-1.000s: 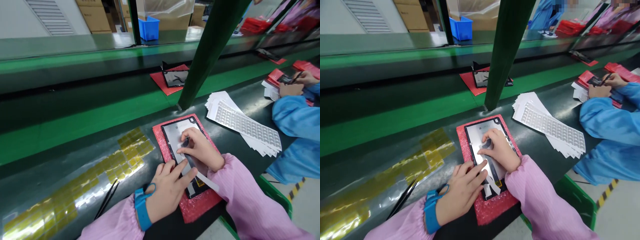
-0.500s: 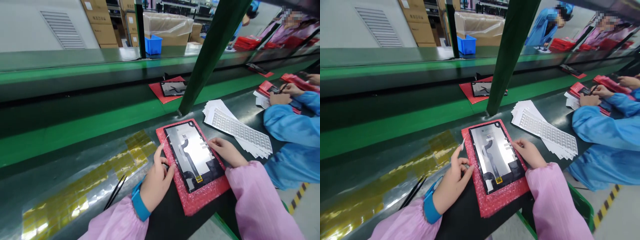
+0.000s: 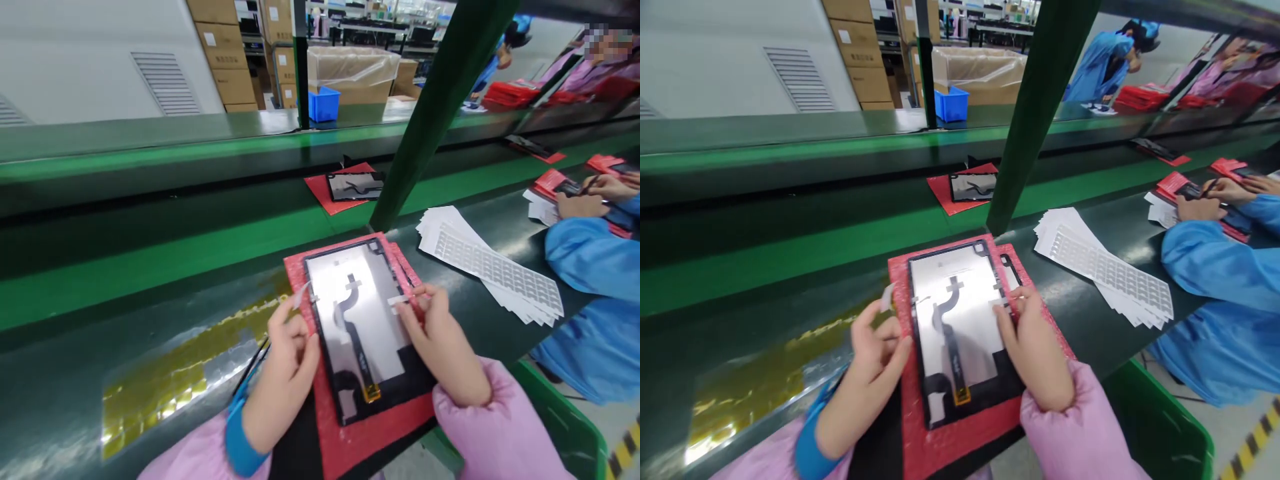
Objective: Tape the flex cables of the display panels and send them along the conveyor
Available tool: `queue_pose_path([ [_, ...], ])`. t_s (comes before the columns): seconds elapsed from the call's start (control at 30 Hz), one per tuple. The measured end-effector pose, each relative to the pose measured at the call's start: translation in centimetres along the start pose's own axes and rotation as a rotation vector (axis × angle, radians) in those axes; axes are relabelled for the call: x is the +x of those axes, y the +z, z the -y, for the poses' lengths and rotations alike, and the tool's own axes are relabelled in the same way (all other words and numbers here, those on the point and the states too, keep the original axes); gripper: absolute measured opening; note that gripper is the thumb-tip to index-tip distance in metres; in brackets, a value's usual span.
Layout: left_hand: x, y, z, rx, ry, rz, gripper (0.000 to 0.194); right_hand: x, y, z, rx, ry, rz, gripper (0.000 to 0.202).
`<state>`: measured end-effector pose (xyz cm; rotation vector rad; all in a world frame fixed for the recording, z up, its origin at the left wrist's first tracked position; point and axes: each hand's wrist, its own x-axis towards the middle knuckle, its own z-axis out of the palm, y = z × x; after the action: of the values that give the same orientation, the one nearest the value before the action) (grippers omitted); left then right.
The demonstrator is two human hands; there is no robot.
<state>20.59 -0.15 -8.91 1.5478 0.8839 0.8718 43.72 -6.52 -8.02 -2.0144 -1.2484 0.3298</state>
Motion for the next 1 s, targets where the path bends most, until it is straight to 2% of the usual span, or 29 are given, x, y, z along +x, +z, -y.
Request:
queue_pose_path([
  [0.07, -2.0, -3.2, -0.4, 0.05, -0.04, -0.064, 0.056, -1.2, 2.4, 1.7, 0.127, -0.053, 0.069, 0.02],
  [0.17, -4.5, -7.3, 0.2, 0.105, -0.046, -0.156, 0.055, -2.9, 6.5, 3.5, 0.183, -0.072, 0.177, 0.009],
  [0.23, -5.6, -8.8, 0.8, 0.089, -0.117, -0.16, 0.052, -3.9, 8.6, 4.0, 0.145, -0.048, 0.261, 0.004],
  [0.27, -6.0, -9.0, 1.1, 0.06, -0.168, -0.148, 0.05, -4.3, 9.3, 4.0, 0.12, -0.049, 0.281, 0.004],
  [0.33, -6.5, -8.3, 1.6, -0.054, -0.255, -0.094, 0.047, -5.0, 9.6, 3.9, 0.103, -0.109, 0.226, 0.006],
  [0.4, -6.5, -6.3, 2.0, -0.226, -0.284, 0.0, 0.052, -5.3, 8.8, 3.6, 0.161, -0.207, 0.141, 0.014],
  [0.47, -6.2, -3.8, 2.0, -0.387, -0.274, 0.133, 0.058, -5.1, 7.3, 3.7, 0.32, -0.246, 0.195, 0.029],
  [0.53, -5.7, -1.6, 1.6, -0.476, -0.255, 0.268, 0.061, -4.5, 5.8, 3.9, 0.547, -0.171, 0.375, 0.036],
  [0.6, -5.2, 0.1, 0.9, -0.498, -0.267, 0.367, 0.063, -3.6, 4.3, 4.1, 0.729, -0.054, 0.484, 0.033],
  [0.67, -4.6, 1.1, 0.4, -0.501, -0.323, 0.434, 0.066, -2.3, 3.0, 3.8, 0.771, 0.015, 0.44, 0.036],
  [0.73, -4.0, 1.6, 0.2, -0.486, -0.386, 0.48, 0.065, -0.6, 1.8, 2.8, 0.689, 0.024, 0.306, 0.037],
  [0.8, -3.1, 1.9, 0.3, -0.367, -0.362, 0.509, 0.057, 1.4, 1.0, 1.1, 0.544, 0.01, 0.222, 0.035],
  [0.83, -2.6, 2.0, 0.3, -0.249, -0.301, 0.511, 0.051, 2.3, 0.9, 0.2, 0.465, -0.003, 0.214, 0.034],
  [0.9, -1.5, 2.2, 0.2, 0.061, -0.111, 0.499, 0.042, 3.9, 1.0, -1.6, 0.318, -0.045, 0.257, 0.031],
  [1.0, 0.1, 2.6, -0.1, 0.504, 0.127, 0.457, 0.04, 4.8, 1.9, -3.5, 0.169, -0.105, 0.337, 0.021],
])
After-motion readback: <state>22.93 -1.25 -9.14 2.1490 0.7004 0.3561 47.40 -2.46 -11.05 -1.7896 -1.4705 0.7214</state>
